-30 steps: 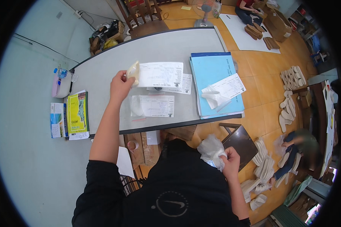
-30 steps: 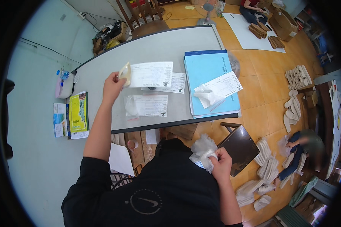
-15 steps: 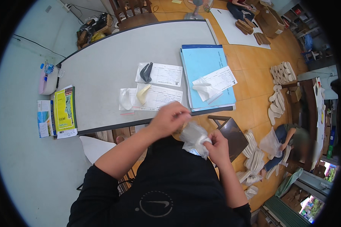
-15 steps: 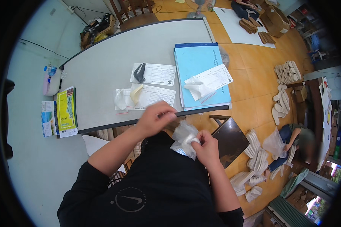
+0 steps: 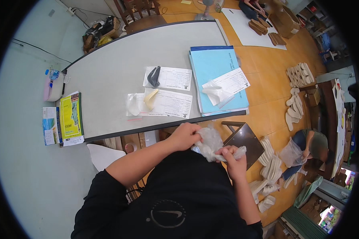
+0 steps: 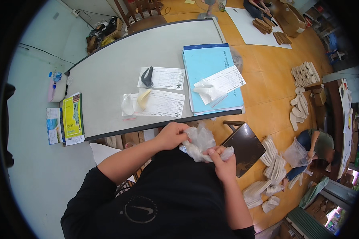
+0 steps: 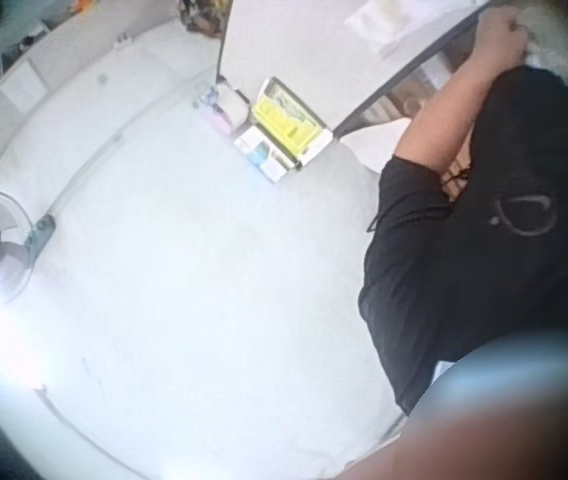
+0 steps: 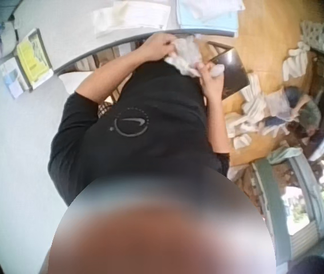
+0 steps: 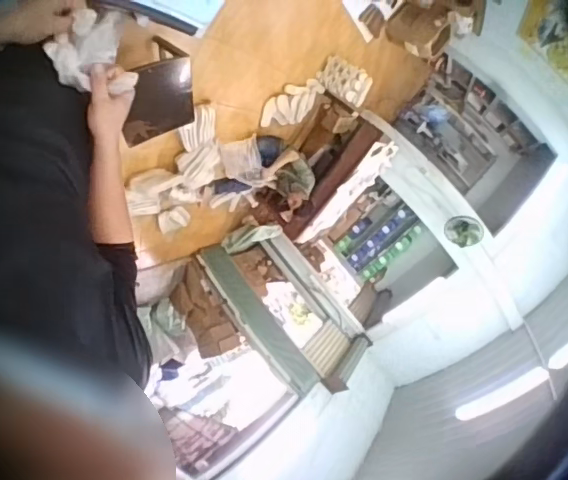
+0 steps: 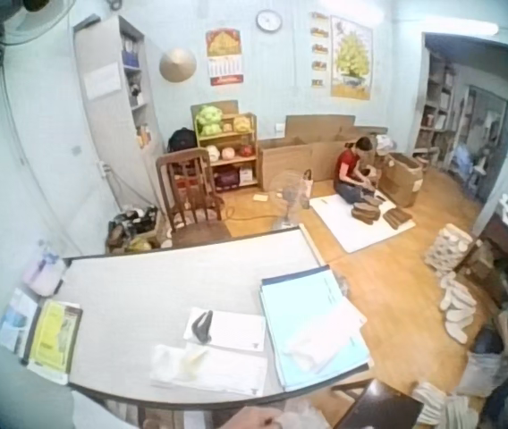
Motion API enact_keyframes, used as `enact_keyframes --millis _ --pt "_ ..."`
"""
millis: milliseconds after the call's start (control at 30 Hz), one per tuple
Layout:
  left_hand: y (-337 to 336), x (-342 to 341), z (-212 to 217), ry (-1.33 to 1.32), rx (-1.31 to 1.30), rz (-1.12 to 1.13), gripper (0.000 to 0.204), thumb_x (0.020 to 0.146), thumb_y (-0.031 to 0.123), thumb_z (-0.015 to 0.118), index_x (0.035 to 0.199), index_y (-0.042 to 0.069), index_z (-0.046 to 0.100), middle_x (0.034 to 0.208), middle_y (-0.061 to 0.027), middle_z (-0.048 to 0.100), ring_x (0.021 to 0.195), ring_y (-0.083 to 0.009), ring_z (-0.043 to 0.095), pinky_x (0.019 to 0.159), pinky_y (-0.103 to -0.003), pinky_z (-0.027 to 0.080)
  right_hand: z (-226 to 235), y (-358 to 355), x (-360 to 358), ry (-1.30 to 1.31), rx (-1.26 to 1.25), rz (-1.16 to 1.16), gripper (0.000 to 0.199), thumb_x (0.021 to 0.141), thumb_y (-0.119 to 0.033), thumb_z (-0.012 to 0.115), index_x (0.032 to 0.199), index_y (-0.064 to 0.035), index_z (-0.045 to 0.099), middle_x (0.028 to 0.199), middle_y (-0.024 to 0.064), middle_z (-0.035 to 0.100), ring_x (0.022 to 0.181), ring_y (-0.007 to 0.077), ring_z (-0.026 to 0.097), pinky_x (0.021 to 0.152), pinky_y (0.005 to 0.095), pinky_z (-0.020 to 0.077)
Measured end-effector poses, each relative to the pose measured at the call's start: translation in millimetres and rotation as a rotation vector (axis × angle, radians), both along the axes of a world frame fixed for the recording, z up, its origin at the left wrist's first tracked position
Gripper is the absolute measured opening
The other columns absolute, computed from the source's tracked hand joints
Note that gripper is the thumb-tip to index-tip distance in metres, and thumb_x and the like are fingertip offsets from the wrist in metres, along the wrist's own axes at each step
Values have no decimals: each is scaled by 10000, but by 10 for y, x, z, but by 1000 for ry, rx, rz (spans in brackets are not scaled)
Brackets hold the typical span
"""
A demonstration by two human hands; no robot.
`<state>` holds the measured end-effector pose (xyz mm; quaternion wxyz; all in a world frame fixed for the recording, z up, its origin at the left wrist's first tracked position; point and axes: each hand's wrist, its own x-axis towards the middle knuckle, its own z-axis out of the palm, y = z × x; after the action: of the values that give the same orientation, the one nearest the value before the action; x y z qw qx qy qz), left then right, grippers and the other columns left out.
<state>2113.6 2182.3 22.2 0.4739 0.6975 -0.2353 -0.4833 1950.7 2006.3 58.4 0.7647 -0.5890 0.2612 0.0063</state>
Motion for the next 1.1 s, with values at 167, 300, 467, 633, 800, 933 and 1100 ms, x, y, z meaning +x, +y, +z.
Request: enact_keyframes --millis 167,300,467,633,800,933,1100 --pt "-91 -184 246 95 -462 293 245 951 49 496 1150 26 636 841 -26 662 782 -80 587 713 -252 478 67 -105 88 -188 -51 -227 327 916 -245 649 1076 -15 479 1028 148 608 831 164 607 644 290 525" --pt "-110 -159 535 83 -477 404 224 967 81 514 1154 33 627 856 -42 672 782 -88 598 699 -260 493 304 -230 194 -299 -752 -497 495 819 -106 733 1225 -19 464 1048 104 598 895 167 580 755 259 479" --pt "-74 -239 751 32 -730 353 236 991 156 487 1090 -17 613 870 -79 672 753 -113 622 672 -270 510 411 68 348 -278 -832 289 342 741 -54 746 1045 -8 598 963 103 610 854 239 626 779 325 500" --pt "421 50 714 -136 -571 495 264 938 202 580 1067 -26 612 859 -91 665 733 -135 631 683 -269 507 429 359 624 -298 -226 93 191 813 21 670 983 2 585 889 70 624 805 121 617 732 277 508" --pt "684 41 802 -358 -242 367 191 865 123 676 1011 4 641 812 -33 660 674 -89 568 629 -263 474 657 389 872 -129 -565 374 149 840 -27 696 836 -30 547 733 -3 579 713 83 569 647 245 467" --pt "1074 169 878 -400 -177 630 152 895 146 652 958 7 649 744 -6 620 628 -60 507 593 -221 435 673 319 1023 -186 -343 337 237 833 -64 727 743 -60 508 654 -25 540 624 56 480 594 217 401" --pt "1303 195 994 -100 -330 731 150 899 121 651 1002 12 644 765 27 564 674 -48 497 625 -196 425 635 401 1178 -377 -97 492 250 854 -209 734 828 -36 555 839 47 608 738 106 555 689 263 452"
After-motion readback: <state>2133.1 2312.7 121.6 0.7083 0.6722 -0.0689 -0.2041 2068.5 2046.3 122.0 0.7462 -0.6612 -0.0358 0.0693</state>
